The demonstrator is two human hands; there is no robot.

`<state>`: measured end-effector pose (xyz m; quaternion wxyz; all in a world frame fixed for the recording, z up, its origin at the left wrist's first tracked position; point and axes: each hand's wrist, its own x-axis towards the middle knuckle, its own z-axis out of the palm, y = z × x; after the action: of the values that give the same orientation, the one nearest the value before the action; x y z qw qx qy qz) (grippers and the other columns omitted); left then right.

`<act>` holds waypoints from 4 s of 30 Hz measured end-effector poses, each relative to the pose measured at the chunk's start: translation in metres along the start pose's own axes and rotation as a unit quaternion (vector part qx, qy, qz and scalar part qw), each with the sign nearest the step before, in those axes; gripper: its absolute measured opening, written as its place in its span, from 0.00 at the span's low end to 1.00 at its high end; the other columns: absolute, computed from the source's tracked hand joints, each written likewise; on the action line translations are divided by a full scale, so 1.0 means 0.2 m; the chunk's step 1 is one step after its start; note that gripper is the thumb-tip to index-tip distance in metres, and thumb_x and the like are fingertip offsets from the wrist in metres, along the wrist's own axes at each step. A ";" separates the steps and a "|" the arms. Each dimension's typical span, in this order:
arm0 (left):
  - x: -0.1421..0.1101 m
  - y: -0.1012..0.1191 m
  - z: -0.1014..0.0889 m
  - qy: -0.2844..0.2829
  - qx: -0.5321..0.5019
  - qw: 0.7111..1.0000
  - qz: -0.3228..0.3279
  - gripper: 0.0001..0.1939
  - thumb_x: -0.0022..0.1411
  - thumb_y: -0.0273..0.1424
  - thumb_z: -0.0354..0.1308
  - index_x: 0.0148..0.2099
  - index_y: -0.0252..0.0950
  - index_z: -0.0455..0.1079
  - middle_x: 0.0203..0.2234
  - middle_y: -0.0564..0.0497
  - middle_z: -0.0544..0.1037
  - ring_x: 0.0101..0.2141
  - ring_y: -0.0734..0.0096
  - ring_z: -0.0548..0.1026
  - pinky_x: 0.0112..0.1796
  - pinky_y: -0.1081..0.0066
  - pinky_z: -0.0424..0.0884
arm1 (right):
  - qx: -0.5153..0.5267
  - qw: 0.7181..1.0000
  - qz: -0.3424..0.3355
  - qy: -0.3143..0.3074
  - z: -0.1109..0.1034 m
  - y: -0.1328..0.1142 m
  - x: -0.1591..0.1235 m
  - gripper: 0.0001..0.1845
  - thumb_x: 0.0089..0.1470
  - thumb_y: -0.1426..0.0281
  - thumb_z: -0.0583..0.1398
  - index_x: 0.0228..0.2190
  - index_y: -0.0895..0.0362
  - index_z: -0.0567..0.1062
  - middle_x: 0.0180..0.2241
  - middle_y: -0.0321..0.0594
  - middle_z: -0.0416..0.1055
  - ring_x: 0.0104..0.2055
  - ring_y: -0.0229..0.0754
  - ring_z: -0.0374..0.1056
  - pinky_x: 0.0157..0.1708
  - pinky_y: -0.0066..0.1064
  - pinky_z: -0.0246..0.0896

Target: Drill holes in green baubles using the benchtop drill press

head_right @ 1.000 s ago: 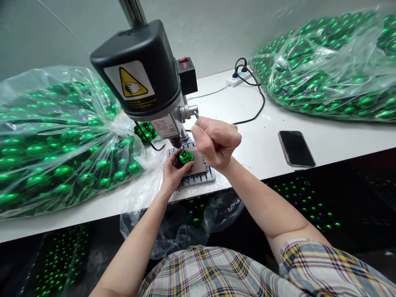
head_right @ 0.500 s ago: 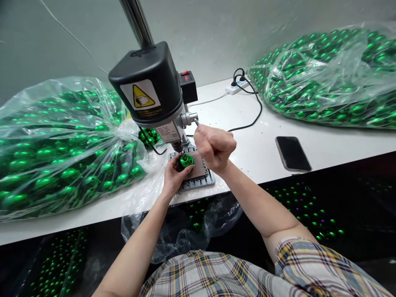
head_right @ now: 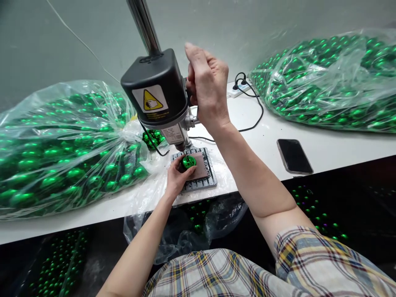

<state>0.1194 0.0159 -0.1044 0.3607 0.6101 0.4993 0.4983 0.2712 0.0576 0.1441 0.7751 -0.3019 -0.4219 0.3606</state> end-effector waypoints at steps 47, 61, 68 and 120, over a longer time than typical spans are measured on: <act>-0.56 0.27 -0.20 -0.133 0.275 0.932 0.194 0.23 0.60 0.37 0.67 0.56 0.42 0.70 0.40 0.42 0.77 0.40 0.56 0.78 0.38 0.60 0.77 | 0.003 0.993 -0.116 -0.008 -0.03 0.01 -0.11 0.26 0.57 0.63 0.64 0.14 0.53 0.59 0.12 0.29 0.49 0.13 0.32 0.46 0.11 0.31 0.37; 0.56 0.17 -0.60 -0.025 0.366 0.930 0.003 0.10 0.60 0.21 0.54 0.40 0.36 0.75 0.43 0.38 0.76 0.48 0.51 0.75 0.54 0.55 0.67 | 0.012 0.992 -0.126 -0.013 -0.05 0.02 -0.11 0.26 0.55 0.61 0.66 0.16 0.53 0.58 0.13 0.28 0.49 0.14 0.31 0.46 0.12 0.31 0.38; 0.74 0.06 -0.54 -0.057 0.374 0.925 -0.030 0.12 0.51 0.19 0.62 0.39 0.36 0.75 0.44 0.37 0.75 0.50 0.43 0.75 0.52 0.54 0.68 | 0.006 0.991 -0.130 -0.018 -0.05 0.03 -0.10 0.27 0.54 0.58 0.66 0.16 0.53 0.58 0.12 0.29 0.49 0.13 0.32 0.45 0.11 0.30 0.37; -0.02 0.14 -0.05 0.014 0.083 0.996 -0.037 0.26 0.50 0.36 0.73 0.52 0.39 0.75 0.36 0.49 0.74 0.34 0.69 0.69 0.39 0.68 0.69 | 0.027 0.992 -0.118 -0.046 -0.06 0.02 -0.09 0.31 0.51 0.43 0.65 0.19 0.51 0.58 0.16 0.28 0.50 0.15 0.31 0.44 0.14 0.34 0.38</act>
<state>0.1163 0.0041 -0.0768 0.3200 0.6119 0.5667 0.4495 0.2725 0.0430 0.1267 0.7997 -0.2124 -0.4800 0.2914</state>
